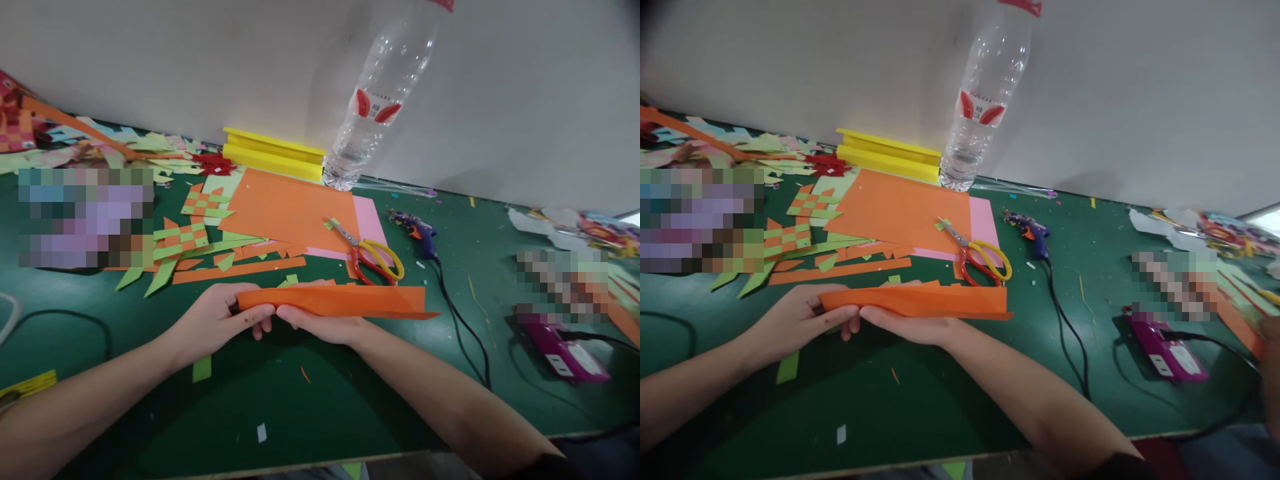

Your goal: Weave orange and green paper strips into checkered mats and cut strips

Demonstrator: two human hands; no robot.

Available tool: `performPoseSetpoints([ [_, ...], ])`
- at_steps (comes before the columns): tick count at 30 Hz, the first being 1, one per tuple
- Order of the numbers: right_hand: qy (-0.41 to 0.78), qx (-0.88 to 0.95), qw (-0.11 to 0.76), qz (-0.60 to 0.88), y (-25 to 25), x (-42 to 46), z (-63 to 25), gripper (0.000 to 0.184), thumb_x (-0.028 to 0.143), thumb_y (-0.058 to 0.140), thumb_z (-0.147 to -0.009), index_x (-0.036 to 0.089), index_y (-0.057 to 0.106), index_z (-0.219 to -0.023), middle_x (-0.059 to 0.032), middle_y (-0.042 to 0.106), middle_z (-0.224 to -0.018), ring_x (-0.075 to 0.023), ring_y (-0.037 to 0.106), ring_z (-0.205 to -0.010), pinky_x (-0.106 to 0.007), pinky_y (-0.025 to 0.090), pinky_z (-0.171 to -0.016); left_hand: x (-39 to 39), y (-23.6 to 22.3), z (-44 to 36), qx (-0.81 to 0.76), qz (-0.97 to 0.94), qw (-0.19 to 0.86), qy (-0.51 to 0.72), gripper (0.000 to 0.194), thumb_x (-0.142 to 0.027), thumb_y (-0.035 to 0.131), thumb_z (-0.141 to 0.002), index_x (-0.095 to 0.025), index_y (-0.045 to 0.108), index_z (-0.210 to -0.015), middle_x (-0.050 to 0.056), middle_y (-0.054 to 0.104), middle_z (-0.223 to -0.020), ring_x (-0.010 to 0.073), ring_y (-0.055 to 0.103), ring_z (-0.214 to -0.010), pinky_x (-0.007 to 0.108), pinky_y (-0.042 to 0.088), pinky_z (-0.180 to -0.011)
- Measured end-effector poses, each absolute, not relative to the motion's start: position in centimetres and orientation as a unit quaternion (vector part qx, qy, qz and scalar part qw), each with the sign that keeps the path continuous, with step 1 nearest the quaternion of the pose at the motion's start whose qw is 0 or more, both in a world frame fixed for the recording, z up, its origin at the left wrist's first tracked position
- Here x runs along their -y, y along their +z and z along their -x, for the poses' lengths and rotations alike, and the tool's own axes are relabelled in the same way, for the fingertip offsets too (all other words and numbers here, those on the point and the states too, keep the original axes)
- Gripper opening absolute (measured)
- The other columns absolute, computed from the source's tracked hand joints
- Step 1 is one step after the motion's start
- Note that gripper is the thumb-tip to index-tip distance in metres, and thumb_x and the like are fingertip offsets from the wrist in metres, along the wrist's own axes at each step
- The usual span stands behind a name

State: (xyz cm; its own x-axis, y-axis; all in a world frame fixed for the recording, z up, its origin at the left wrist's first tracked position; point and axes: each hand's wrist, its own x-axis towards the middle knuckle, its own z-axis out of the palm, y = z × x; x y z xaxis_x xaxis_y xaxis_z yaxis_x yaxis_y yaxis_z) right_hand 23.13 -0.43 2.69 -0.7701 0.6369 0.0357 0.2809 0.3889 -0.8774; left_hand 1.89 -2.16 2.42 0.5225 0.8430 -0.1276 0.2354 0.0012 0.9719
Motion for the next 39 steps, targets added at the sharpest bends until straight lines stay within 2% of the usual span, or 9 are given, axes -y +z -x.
performPoseSetpoints([
  [6,0.56,0.728,0.203,0.339,1.1,0.8,-22.8,0.043,0.056,0.04,-0.095,0.021,0.065,-0.093,0.0006,0.06,-0.076,-0.0113,0.052,-0.064,-0.023,0.047,-0.058,1.8,2.0,-1.5,-0.424,-0.644,0.571,0.284,0.024,-0.04,0.061,-0.086,-0.018,0.064,-0.076,-0.001,0.069,-0.068,0.0105,0.065,-0.054,0.02,0.053,-0.055],
  [11,0.551,0.715,0.233,0.362,0.6,1.1,-22.7,0.041,0.056,0.043,-0.094,0.022,0.065,-0.088,0.0021,0.058,-0.07,-0.0105,0.05,-0.057,-0.024,0.046,-0.056,1.7,2.2,-1.6,-0.436,-0.641,0.562,0.288,0.026,-0.041,0.062,-0.086,-0.018,0.065,-0.075,0.001,0.07,-0.067,0.0121,0.065,-0.052,0.022,0.054,-0.054],
  [17,0.478,0.733,0.292,0.385,1.2,0.8,-22.9,0.029,0.049,0.054,-0.091,0.025,0.069,-0.083,0.0031,0.055,-0.067,-0.012,0.05,-0.061,-0.025,0.043,-0.061,1.8,2.6,-1.9,-0.445,-0.628,0.57,0.289,0.026,-0.04,0.065,-0.083,-0.019,0.067,-0.07,0.002,0.071,-0.063,0.0135,0.067,-0.05,0.021,0.051,-0.05],
  [23,0.533,0.725,0.262,0.348,0.9,0.2,-23.0,0.041,0.055,0.048,-0.093,0.022,0.066,-0.077,0.0037,0.052,-0.061,-0.0111,0.047,-0.056,-0.024,0.04,-0.055,1.8,2.5,-1.8,-0.454,-0.622,0.573,0.282,0.028,-0.042,0.066,-0.083,-0.019,0.069,-0.069,0.004,0.073,-0.064,0.0151,0.068,-0.052,0.021,0.051,-0.049],
  [31,0.509,0.719,0.242,0.407,1.0,0.4,-23.0,0.044,0.056,0.051,-0.089,0.02,0.059,-0.066,0.0048,0.048,-0.056,-0.01,0.046,-0.053,-0.024,0.039,-0.053,1.9,2.6,-1.8,-0.46,-0.621,0.572,0.276,0.029,-0.043,0.065,-0.083,-0.018,0.069,-0.069,0.004,0.074,-0.065,0.0146,0.069,-0.053,0.02,0.052,-0.05],
  [39,0.522,0.728,0.249,0.367,1.0,0.2,-23.0,0.042,0.055,0.05,-0.092,0.021,0.064,-0.071,0.0047,0.051,-0.059,-0.0103,0.046,-0.054,-0.024,0.041,-0.056,2.0,2.3,-1.7,-0.454,-0.622,0.573,0.283,0.028,-0.043,0.065,-0.084,-0.019,0.07,-0.07,0.003,0.075,-0.067,0.0147,0.07,-0.054,0.02,0.054,-0.053],
])
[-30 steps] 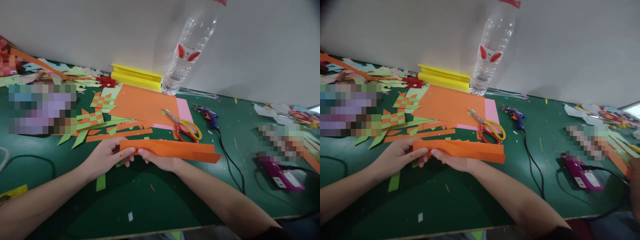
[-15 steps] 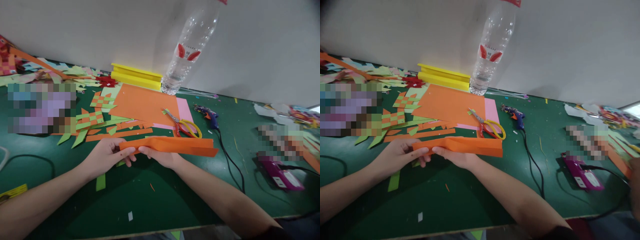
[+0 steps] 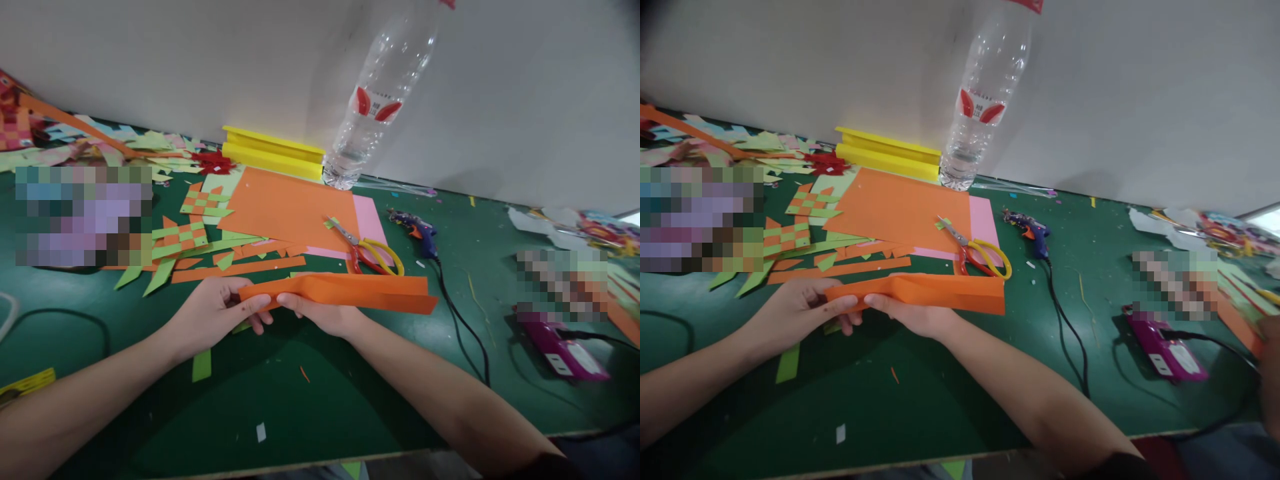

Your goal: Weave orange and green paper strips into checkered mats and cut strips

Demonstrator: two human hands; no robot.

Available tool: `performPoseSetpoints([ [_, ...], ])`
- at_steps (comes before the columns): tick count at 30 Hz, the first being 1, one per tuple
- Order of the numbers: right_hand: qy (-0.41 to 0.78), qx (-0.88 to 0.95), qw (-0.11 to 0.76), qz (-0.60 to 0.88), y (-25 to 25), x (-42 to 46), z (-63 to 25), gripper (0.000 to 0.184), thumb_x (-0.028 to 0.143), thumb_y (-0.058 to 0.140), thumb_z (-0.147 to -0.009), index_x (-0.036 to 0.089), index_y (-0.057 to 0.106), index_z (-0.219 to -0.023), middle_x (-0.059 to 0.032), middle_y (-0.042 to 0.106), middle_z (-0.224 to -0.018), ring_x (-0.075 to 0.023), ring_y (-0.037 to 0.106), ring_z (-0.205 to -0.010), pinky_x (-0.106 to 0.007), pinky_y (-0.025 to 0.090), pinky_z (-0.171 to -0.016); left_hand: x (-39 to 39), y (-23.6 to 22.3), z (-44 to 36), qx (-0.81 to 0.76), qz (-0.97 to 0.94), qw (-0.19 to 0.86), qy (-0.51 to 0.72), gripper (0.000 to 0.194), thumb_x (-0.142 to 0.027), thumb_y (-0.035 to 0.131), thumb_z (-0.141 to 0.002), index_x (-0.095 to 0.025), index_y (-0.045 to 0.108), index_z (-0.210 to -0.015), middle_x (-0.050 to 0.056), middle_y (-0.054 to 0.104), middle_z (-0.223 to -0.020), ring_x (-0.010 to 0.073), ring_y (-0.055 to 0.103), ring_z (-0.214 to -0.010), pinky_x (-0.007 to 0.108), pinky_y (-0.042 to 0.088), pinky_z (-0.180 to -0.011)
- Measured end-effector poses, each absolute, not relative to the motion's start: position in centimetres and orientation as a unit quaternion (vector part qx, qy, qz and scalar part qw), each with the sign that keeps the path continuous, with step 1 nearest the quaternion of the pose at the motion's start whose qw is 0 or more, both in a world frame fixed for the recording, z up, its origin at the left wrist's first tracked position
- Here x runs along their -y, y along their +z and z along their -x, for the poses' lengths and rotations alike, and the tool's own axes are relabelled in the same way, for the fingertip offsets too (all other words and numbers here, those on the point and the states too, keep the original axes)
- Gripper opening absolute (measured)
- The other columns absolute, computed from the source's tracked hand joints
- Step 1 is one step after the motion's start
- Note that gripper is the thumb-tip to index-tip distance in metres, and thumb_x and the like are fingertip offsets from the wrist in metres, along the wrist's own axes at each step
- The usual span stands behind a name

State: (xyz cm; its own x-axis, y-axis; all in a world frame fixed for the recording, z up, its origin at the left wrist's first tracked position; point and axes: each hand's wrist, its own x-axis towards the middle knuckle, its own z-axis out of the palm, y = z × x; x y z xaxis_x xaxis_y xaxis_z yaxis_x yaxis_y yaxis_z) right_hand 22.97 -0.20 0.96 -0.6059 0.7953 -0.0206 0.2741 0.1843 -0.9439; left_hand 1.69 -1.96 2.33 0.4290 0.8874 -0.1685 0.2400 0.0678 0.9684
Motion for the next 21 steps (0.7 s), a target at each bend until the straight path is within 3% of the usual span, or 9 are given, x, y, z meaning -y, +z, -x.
performPoseSetpoints([
  [5,0.529,0.73,0.251,0.353,0.8,0.24,-23.03,0.039,0.055,0.05,-0.093,0.024,0.069,-0.081,0.0037,0.057,-0.065,-0.0117,0.05,-0.058,-0.025,0.043,-0.061,1.89,2.46,-1.84,-0.453,-0.622,0.571,0.285,0.027,-0.043,0.065,-0.083,-0.019,0.07,-0.07,0.004,0.075,-0.067,0.0156,0.07,-0.053,0.021,0.055,-0.052],
  [15,0.521,0.722,0.257,0.376,1.09,0.44,-22.98,0.039,0.055,0.051,-0.092,0.024,0.068,-0.076,0.0045,0.048,-0.055,-0.0129,0.048,-0.055,-0.026,0.043,-0.059,1.99,2.45,-1.81,-0.456,-0.624,0.567,0.285,0.029,-0.045,0.065,-0.083,-0.019,0.07,-0.07,0.004,0.074,-0.065,0.0157,0.069,-0.052,0.022,0.054,-0.051],
  [21,0.55,0.693,0.251,0.393,1.41,0.55,-22.72,0.036,0.053,0.056,-0.088,0.022,0.061,-0.071,0.0057,0.045,-0.056,-0.0098,0.041,-0.049,-0.024,0.033,-0.046,1.95,2.68,-1.89,-0.462,-0.626,0.566,0.273,0.031,-0.047,0.065,-0.082,-0.019,0.071,-0.069,0.004,0.075,-0.066,0.0174,0.07,-0.055,0.024,0.055,-0.053],
])
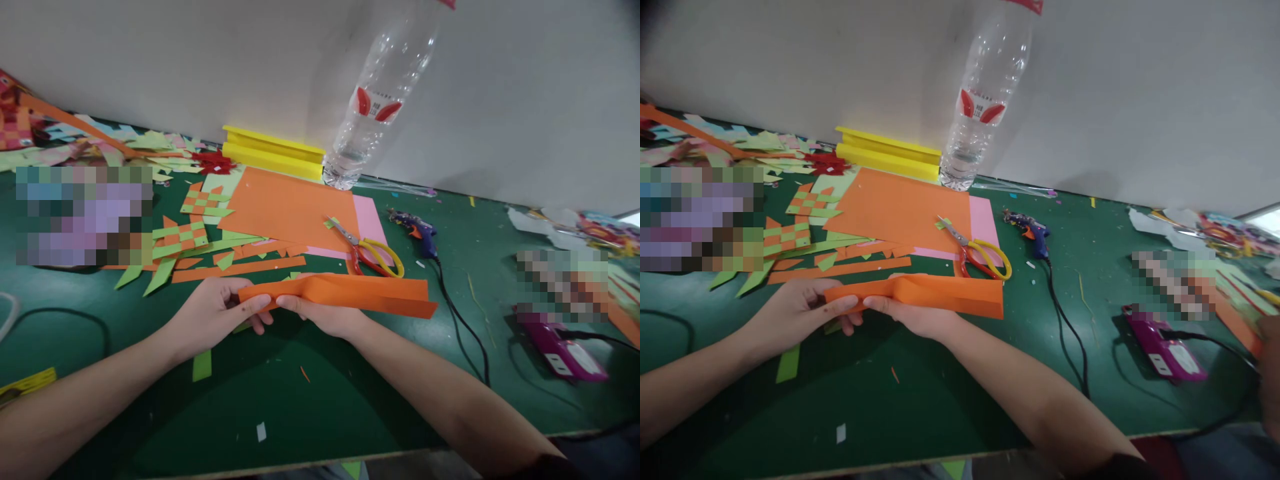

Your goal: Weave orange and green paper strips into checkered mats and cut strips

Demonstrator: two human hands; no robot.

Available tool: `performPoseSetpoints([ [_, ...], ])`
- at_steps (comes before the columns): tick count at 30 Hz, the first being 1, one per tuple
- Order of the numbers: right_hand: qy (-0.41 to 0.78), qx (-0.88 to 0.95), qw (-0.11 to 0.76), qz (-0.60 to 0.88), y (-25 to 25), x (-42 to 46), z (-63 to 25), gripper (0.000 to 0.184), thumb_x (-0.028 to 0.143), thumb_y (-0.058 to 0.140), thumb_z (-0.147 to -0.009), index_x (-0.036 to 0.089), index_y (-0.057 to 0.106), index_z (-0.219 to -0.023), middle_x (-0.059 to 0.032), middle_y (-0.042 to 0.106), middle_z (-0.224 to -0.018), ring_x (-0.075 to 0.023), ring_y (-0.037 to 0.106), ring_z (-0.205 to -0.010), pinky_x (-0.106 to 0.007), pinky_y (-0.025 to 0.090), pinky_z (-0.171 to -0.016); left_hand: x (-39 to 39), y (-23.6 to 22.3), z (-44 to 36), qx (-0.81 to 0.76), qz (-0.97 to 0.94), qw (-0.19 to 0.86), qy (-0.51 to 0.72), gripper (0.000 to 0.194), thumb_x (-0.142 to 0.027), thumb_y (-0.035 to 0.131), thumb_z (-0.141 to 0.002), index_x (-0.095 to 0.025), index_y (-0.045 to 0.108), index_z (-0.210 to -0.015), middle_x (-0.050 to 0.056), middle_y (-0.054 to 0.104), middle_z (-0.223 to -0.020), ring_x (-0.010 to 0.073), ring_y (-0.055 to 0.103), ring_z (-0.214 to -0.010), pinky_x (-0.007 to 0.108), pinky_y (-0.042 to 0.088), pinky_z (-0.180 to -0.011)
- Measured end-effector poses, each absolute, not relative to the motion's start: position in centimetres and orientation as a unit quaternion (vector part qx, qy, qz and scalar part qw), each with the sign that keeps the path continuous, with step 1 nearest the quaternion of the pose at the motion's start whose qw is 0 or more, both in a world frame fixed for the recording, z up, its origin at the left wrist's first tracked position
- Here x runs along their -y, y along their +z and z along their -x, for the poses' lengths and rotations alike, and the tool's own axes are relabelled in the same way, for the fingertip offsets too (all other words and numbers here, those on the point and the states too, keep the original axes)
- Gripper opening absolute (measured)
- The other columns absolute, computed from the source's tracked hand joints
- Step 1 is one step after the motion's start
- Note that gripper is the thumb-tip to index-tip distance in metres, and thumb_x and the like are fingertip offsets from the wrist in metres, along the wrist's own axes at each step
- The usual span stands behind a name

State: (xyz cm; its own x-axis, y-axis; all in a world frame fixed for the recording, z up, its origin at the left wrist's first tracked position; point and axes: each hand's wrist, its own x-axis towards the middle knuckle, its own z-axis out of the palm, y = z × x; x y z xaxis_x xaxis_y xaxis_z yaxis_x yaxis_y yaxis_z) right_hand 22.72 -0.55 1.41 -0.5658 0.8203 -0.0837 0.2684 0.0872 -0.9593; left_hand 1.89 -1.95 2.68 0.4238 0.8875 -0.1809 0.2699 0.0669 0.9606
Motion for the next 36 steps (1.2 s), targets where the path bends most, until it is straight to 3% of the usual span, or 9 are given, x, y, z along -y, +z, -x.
performPoseSetpoints([
  [7,0.56,0.686,0.253,0.39,1.5,0.6,-22.7,0.035,0.052,0.056,-0.089,0.022,0.062,-0.072,0.0061,0.043,-0.055,-0.0097,0.038,-0.048,-0.024,0.033,-0.045,1.9,2.9,-2.0,-0.463,-0.63,0.561,0.273,0.028,-0.044,0.064,-0.082,-0.02,0.071,-0.068,0.003,0.075,-0.066,0.0164,0.07,-0.054,0.023,0.055,-0.053],
  [17,0.558,0.677,0.28,0.39,1.6,0.6,-22.6,0.032,0.05,0.061,-0.087,0.024,0.059,-0.067,0.0053,0.04,-0.052,-0.0153,0.05,-0.059,-0.027,0.043,-0.061,1.9,2.3,-1.7,-0.458,-0.638,0.553,0.278,0.027,-0.042,0.064,-0.083,-0.02,0.071,-0.07,0.002,0.073,-0.063,0.0149,0.069,-0.054,0.021,0.051,-0.051],
  [23,0.559,0.686,0.238,0.401,1.8,0.4,-22.8,0.038,0.052,0.059,-0.087,0.023,0.055,-0.063,0.0052,0.036,-0.049,-0.0172,0.054,-0.067,-0.028,0.045,-0.067,1.7,2.5,-1.5,-0.461,-0.66,0.544,0.236,0.025,-0.042,0.063,-0.085,-0.021,0.074,-0.079,0.001,0.075,-0.066,0.0138,0.069,-0.059,0.018,0.044,-0.048],
  [29,0.546,0.703,0.233,0.392,1.9,0.3,-22.9,0.042,0.059,0.055,-0.088,0.022,0.057,-0.068,0.0058,0.037,-0.051,-0.0144,0.05,-0.062,-0.025,0.043,-0.062,1.6,2.5,-1.6,-0.466,-0.645,0.558,0.237,0.02,-0.038,0.065,-0.08,-0.021,0.074,-0.081,-0.001,0.074,-0.065,0.0109,0.064,-0.055,0.017,0.041,-0.046],
  [36,0.526,0.686,0.263,0.428,0.9,0.8,-23.0,0.042,0.063,0.056,-0.085,0.022,0.061,-0.073,0.0053,0.045,-0.052,-0.0111,0.043,-0.05,-0.025,0.036,-0.047,1.6,2.1,-1.5,-0.487,-0.636,0.553,0.229,0.024,-0.042,0.066,-0.08,-0.02,0.073,-0.076,0.001,0.075,-0.07,0.0126,0.068,-0.059,0.019,0.048,-0.052],
])
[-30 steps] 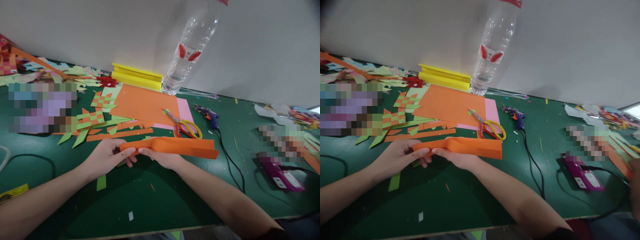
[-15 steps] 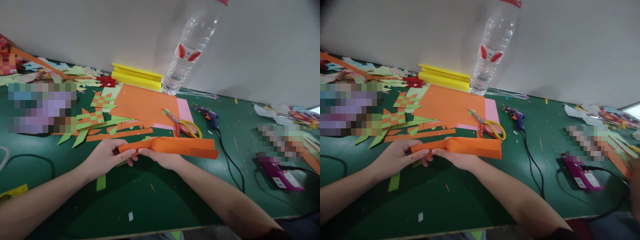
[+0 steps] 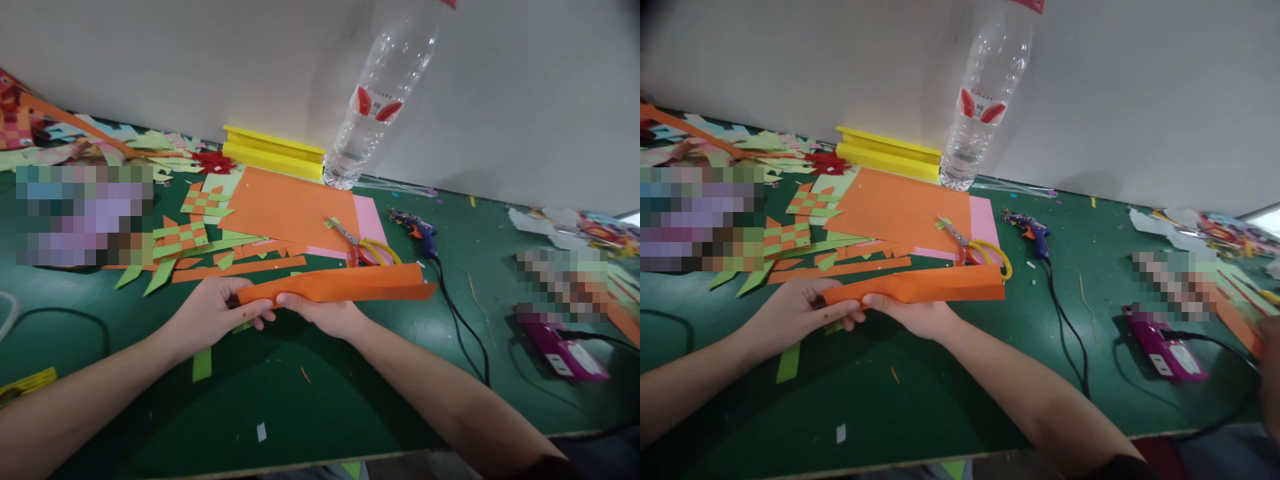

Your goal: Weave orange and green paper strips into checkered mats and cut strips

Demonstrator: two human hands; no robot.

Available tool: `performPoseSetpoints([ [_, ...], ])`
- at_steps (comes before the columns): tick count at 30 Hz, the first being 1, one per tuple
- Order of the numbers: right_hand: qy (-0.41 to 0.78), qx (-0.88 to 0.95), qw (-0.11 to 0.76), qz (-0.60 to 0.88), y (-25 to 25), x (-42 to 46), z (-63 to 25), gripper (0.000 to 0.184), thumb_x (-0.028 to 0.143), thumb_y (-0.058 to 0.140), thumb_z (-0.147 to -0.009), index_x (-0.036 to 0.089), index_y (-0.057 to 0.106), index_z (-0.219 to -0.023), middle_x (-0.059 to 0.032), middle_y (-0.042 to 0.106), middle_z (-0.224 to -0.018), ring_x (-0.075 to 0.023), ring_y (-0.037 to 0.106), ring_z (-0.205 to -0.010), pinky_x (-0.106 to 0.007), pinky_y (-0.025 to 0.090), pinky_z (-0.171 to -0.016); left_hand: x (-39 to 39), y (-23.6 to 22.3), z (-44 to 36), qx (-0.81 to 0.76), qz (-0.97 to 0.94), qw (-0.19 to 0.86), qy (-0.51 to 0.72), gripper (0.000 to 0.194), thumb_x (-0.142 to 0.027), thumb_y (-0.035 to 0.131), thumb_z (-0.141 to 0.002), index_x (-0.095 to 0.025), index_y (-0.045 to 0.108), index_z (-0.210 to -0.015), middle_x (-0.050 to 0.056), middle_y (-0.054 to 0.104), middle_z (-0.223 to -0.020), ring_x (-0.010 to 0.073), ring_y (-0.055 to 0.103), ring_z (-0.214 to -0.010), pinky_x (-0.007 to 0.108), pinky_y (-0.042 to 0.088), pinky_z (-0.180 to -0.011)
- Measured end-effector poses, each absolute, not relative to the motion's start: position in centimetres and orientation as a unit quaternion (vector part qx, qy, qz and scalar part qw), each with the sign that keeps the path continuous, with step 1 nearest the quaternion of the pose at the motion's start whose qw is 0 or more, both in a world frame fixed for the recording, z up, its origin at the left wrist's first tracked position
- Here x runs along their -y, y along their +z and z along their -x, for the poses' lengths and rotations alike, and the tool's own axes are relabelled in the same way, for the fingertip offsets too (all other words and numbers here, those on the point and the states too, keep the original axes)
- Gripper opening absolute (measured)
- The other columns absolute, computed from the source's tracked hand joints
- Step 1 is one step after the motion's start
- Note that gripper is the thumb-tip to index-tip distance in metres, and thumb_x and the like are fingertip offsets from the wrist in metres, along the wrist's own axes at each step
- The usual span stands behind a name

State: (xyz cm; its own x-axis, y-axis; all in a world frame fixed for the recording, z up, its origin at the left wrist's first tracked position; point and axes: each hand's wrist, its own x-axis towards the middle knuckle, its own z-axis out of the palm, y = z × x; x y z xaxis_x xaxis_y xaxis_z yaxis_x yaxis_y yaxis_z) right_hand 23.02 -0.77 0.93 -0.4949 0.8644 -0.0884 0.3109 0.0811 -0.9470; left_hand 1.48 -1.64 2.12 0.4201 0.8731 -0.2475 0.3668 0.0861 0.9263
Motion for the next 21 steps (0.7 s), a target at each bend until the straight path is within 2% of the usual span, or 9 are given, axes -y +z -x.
performPoseSetpoints([
  [3,0.528,0.684,0.267,0.426,0.7,0.9,-23.0,0.04,0.062,0.058,-0.084,0.022,0.063,-0.079,0.0053,0.05,-0.057,-0.0094,0.042,-0.048,-0.024,0.035,-0.045,1.6,2.1,-1.5,-0.484,-0.639,0.55,0.234,0.025,-0.042,0.065,-0.08,-0.02,0.073,-0.075,0.001,0.075,-0.068,0.0124,0.068,-0.058,0.019,0.05,-0.054],
  [8,0.525,0.667,0.28,0.449,1.1,1.2,-22.8,0.04,0.055,0.061,-0.083,0.021,0.055,-0.063,0.0062,0.046,-0.051,-0.0088,0.045,-0.048,-0.023,0.039,-0.048,1.8,2.2,-1.5,-0.482,-0.645,0.545,0.234,0.027,-0.043,0.064,-0.082,-0.02,0.073,-0.075,0.001,0.074,-0.067,0.0119,0.067,-0.056,0.019,0.051,-0.054],
  [12,0.533,0.64,0.321,0.451,1.6,1.3,-22.7,0.033,0.048,0.069,-0.077,0.02,0.057,-0.064,0.0057,0.05,-0.053,-0.0096,0.049,-0.05,-0.026,0.044,-0.054,1.9,2.2,-1.4,-0.488,-0.654,0.532,0.226,0.029,-0.045,0.063,-0.082,-0.02,0.074,-0.074,0.001,0.075,-0.067,0.0119,0.067,-0.057,0.019,0.049,-0.053],
  [21,0.516,0.628,0.351,0.464,1.6,1.0,-22.8,0.037,0.047,0.068,-0.078,0.021,0.051,-0.057,0.0076,0.04,-0.047,-0.0089,0.042,-0.047,-0.025,0.039,-0.05,2.0,2.2,-1.4,-0.505,-0.663,0.509,0.212,0.033,-0.05,0.062,-0.082,-0.023,0.077,-0.071,0.0,0.073,-0.063,0.0117,0.065,-0.056,0.018,0.045,-0.051],
])
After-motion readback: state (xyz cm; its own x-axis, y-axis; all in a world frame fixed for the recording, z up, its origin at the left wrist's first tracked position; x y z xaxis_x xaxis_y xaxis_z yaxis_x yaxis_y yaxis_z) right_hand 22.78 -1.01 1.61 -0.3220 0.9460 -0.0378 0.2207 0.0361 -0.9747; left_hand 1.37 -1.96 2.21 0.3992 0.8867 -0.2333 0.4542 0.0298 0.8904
